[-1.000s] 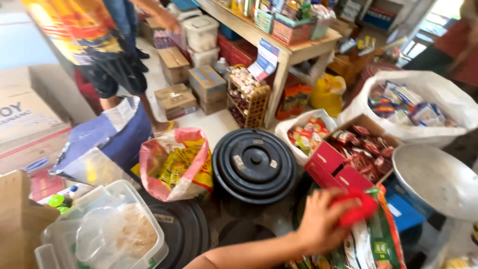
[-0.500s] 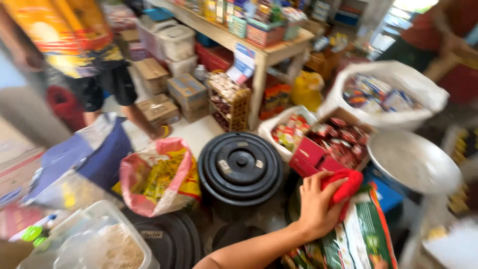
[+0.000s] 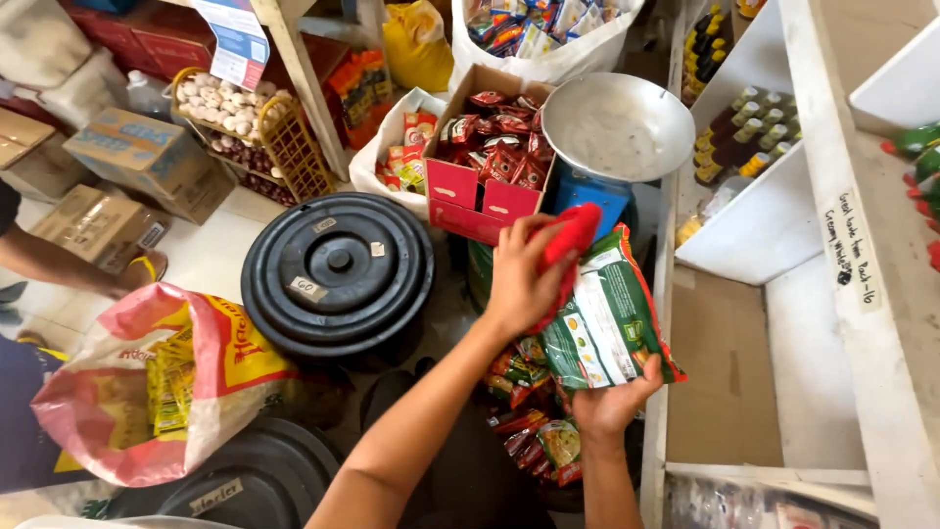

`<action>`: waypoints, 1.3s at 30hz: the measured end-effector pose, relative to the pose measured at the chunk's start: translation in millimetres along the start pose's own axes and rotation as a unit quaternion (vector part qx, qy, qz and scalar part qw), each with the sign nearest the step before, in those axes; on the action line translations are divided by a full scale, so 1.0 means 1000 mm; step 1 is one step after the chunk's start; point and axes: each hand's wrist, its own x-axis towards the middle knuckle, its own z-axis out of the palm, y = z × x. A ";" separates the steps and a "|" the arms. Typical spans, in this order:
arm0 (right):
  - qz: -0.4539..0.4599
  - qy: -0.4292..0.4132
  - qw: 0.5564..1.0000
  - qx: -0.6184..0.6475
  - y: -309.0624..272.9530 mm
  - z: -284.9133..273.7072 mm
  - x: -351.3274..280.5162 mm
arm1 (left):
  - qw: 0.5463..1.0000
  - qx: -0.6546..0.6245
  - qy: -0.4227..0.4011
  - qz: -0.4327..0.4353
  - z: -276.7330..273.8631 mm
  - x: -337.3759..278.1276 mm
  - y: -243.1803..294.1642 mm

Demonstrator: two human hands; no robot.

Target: The person wipes dust off instant noodle packets with a red cloth, holding each packet in one hand and wiping it with the cloth in the other, then placing the cleaned packets on a shelf.

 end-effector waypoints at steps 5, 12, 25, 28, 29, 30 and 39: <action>0.020 0.035 0.999 -0.029 -0.032 -0.019 0.015 | 0.962 -0.201 -0.144 -0.120 -0.022 -0.020 -0.049; 0.101 0.021 0.994 -0.042 -0.058 -0.011 0.006 | 0.910 -0.272 -0.247 -0.192 -0.069 -0.010 -0.029; 0.092 0.023 0.992 -0.082 -0.076 -0.036 0.021 | 0.949 -0.110 -0.292 -0.037 -0.043 -0.014 -0.022; 0.114 -0.024 0.991 -0.073 -0.065 0.010 0.013 | 0.989 -0.029 -0.140 -0.045 -0.016 -0.012 0.002; 0.117 -0.025 0.990 -0.073 -0.056 0.003 0.013 | 0.989 -0.028 -0.138 -0.047 -0.003 -0.021 0.013; 0.139 -0.032 0.988 -0.061 -0.047 -0.003 0.013 | 0.992 0.021 -0.119 -0.031 0.010 -0.030 0.023; 0.128 -0.095 0.984 -0.076 -0.058 -0.004 0.043 | 0.951 -0.099 -0.255 0.144 0.032 -0.075 0.039</action>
